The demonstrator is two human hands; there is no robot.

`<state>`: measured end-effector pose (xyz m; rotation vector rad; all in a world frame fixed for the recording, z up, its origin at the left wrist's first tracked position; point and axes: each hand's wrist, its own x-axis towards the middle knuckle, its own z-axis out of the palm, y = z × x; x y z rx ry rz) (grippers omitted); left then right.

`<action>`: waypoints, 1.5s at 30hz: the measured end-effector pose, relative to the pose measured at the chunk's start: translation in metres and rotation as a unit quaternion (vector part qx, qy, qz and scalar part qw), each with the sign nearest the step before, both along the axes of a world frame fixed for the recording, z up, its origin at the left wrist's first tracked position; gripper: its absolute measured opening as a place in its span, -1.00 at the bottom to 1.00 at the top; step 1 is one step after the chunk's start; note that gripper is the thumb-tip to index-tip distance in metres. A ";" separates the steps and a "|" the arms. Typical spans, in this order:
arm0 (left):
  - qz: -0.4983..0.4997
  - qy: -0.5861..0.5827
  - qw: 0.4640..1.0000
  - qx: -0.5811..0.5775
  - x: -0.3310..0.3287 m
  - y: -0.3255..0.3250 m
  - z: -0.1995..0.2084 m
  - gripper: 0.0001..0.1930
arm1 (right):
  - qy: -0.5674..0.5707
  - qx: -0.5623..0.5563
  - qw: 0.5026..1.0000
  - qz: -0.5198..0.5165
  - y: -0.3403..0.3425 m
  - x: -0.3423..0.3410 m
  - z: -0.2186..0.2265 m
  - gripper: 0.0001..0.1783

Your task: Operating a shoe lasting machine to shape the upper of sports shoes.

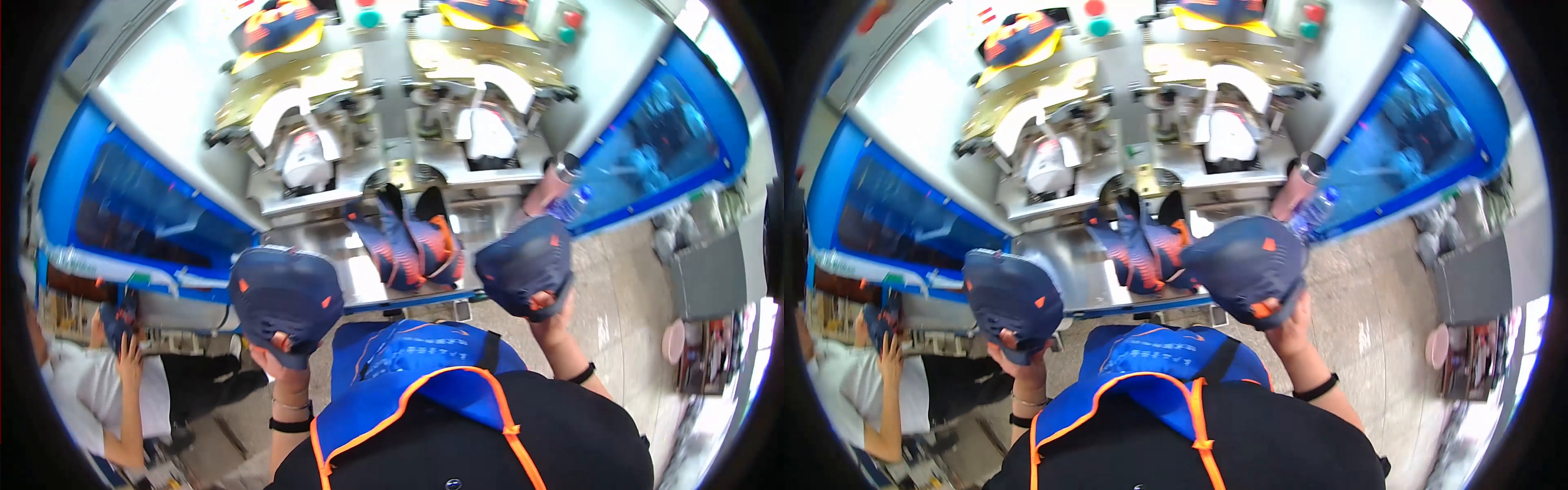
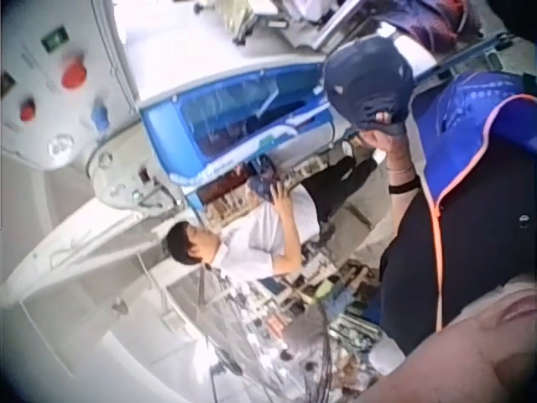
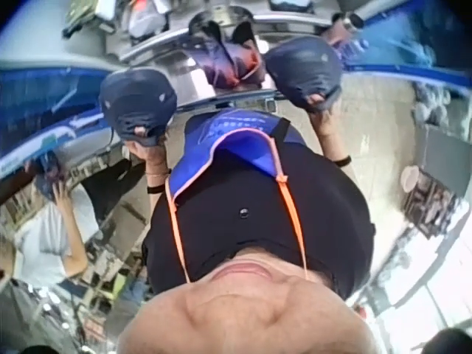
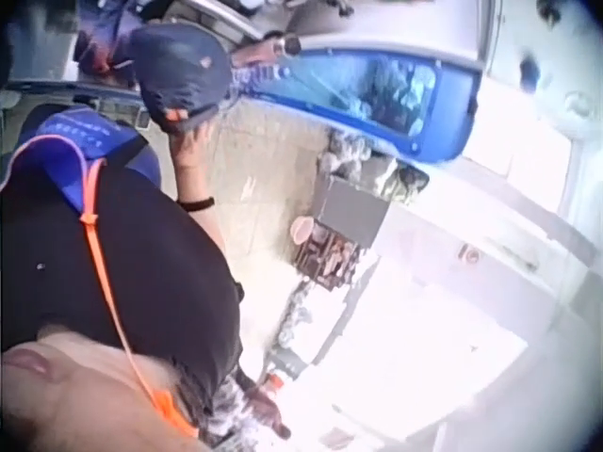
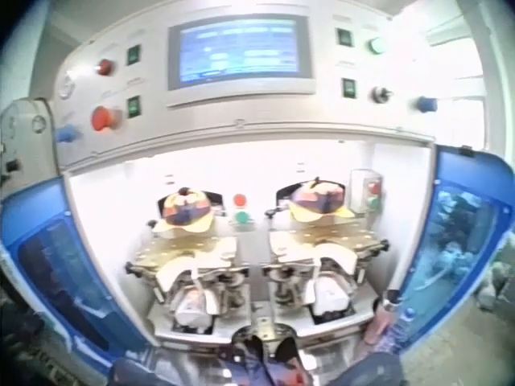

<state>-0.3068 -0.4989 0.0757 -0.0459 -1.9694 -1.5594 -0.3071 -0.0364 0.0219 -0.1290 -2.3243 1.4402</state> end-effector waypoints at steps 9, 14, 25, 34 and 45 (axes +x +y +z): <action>0.048 0.087 0.920 -0.379 -0.032 0.014 -0.006 -0.51 | 0.182 0.342 0.922 -0.003 -0.001 -0.015 0.042 -0.52; 0.056 0.062 0.857 -0.509 -0.031 0.027 -0.011 -0.53 | 0.076 0.193 0.978 -0.010 0.000 -0.013 0.031 -0.54; 0.053 0.027 0.872 -0.486 -0.019 0.033 -0.031 -0.69 | 0.086 0.226 0.970 -0.033 0.006 -0.026 0.015 -0.62; 0.098 -0.117 0.894 -0.421 0.005 0.010 -0.041 -0.76 | 0.011 0.310 0.948 -0.063 -0.009 -0.033 -0.014 -0.67; 0.136 -0.284 0.824 -0.471 -0.050 -0.068 -0.076 -0.67 | 0.020 0.350 0.937 0.000 -0.056 -0.043 0.053 -0.76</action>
